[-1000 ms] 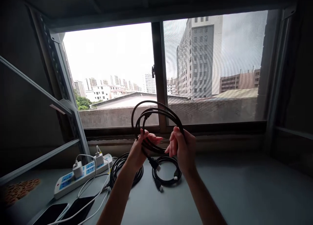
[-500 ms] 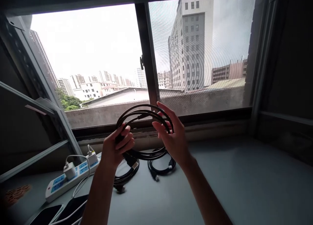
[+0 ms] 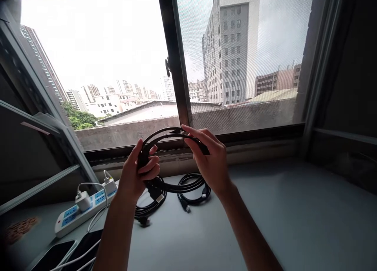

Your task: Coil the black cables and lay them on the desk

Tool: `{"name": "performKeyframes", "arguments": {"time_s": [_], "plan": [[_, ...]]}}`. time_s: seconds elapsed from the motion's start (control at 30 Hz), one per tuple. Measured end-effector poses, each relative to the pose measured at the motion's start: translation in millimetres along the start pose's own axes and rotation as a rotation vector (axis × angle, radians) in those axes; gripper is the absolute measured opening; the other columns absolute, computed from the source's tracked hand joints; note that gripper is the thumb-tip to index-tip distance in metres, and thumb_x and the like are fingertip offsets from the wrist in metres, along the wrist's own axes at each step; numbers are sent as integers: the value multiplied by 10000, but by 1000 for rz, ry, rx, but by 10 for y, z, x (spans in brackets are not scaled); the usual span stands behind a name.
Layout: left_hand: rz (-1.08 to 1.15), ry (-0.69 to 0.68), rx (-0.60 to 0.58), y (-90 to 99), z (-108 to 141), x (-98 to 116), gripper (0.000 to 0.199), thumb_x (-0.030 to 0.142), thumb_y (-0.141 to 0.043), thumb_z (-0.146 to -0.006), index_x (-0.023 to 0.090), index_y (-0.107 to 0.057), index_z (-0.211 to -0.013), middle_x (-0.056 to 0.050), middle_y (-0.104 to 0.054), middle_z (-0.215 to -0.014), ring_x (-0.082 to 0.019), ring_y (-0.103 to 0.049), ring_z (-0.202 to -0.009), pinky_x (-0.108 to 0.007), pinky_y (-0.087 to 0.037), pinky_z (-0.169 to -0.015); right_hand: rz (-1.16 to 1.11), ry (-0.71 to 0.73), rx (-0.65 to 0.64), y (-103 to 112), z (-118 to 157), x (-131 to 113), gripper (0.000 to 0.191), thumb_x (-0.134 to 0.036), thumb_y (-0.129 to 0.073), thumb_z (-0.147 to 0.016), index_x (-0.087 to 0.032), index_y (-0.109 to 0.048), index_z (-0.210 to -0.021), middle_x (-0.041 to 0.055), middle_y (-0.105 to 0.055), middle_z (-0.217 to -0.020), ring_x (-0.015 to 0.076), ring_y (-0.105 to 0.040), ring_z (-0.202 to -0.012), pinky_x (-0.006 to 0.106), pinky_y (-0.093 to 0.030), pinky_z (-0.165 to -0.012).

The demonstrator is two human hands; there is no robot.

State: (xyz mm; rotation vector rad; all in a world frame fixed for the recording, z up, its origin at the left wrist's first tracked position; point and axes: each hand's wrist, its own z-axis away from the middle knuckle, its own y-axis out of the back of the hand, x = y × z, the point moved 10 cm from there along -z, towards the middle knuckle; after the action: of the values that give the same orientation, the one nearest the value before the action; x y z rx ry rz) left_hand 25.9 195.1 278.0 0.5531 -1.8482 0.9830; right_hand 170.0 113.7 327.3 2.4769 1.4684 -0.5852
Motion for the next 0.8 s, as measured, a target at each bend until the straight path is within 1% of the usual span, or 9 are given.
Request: {"name": "performKeyframes", "arguments": {"time_s": [0.1, 0.2, 0.27, 0.33, 0.4, 0.5, 0.57, 0.67, 0.8], "plan": [[-20, -31, 3, -2, 0, 27, 415, 520, -375, -880, 162, -486, -702, 96, -195, -366, -32, -135, -314, -151, -89, -329, 12, -17, -12, -9, -8, -22, 213, -247, -526, -870, -257, -644, -1047, -7, -569, -841, 58, -468, -532, 193, -377, -433], [-110, -19, 5, -19, 8, 8, 385, 494, -369, -893, 168, -498, -733, 103, -176, -362, -32, -131, -311, -148, -90, -332, 120, 41, 2, 5, -12, -113, 187, -241, -511, -877, -243, -652, -998, 9, -614, -876, 98, -543, -662, 206, -405, -497], [-203, -40, 56, -3, 22, 22, 382, 519, -397, -877, 170, -508, -769, 111, -163, -374, -30, -126, -318, -143, -84, -332, 178, 64, 7, -3, -8, -140, 187, -245, -501, -882, -238, -649, -995, 15, -636, -883, 120, -567, -728, 218, -423, -538], [-295, -106, 147, 34, 49, 87, 376, 550, -471, -835, 176, -511, -828, 116, -188, -402, -24, -131, -334, -133, -85, -333, 207, 52, 0, -27, -1, -113, 180, -261, -503, -884, -238, -646, -990, 16, -649, -902, 133, -584, -775, 229, -440, -579], [-377, -193, 223, 51, 82, 171, 371, 532, -563, -786, 194, -512, -930, 118, -235, -436, -22, -154, -351, -122, -115, -334, 222, 21, 3, -42, 6, -55, 160, -287, -528, -874, -231, -642, -972, 14, -655, -925, 144, -597, -825, 237, -454, -624], [-500, -316, 262, 31, 109, 269, 374, 473, -608, -773, 205, -528, -1021, 116, -258, -444, -29, -191, -361, -128, -175, -336, 258, -8, 33, -36, 10, 18, 174, -318, -578, -846, -215, -635, -974, 20, -652, -958, 150, -601, -878, 247, -463, -690], [-595, -374, 262, 18, 107, 302, 327, 443, -606, -781, 190, -569, -986, 108, -268, -436, -33, -209, -361, -143, -184, -336, 290, 0, 25, -53, 4, 35, 197, -318, -582, -844, -212, -634, -1001, 28, -647, -983, 153, -597, -905, 256, -463, -732], [-728, -452, 261, 14, 103, 341, 262, 404, -629, -769, 168, -624, -882, 78, -345, -480, -32, -258, -390, -158, -205, -353, 303, 19, -13, -98, -7, 33, 189, -302, -553, -863, -204, -643, -996, 39, -650, -982, 160, -596, -926, 262, -460, -768], [-779, -479, 240, 38, 93, 356, 271, 416, -613, -777, 150, -648, -816, 65, -360, -504, -33, -267, -414, -172, -221, -377, 288, -40, -62, -135, -2, 77, 190, -308, -525, -875, -185, -649, -951, 27, -672, -881, 147, -609, -785, 234, -450, -679]]}}
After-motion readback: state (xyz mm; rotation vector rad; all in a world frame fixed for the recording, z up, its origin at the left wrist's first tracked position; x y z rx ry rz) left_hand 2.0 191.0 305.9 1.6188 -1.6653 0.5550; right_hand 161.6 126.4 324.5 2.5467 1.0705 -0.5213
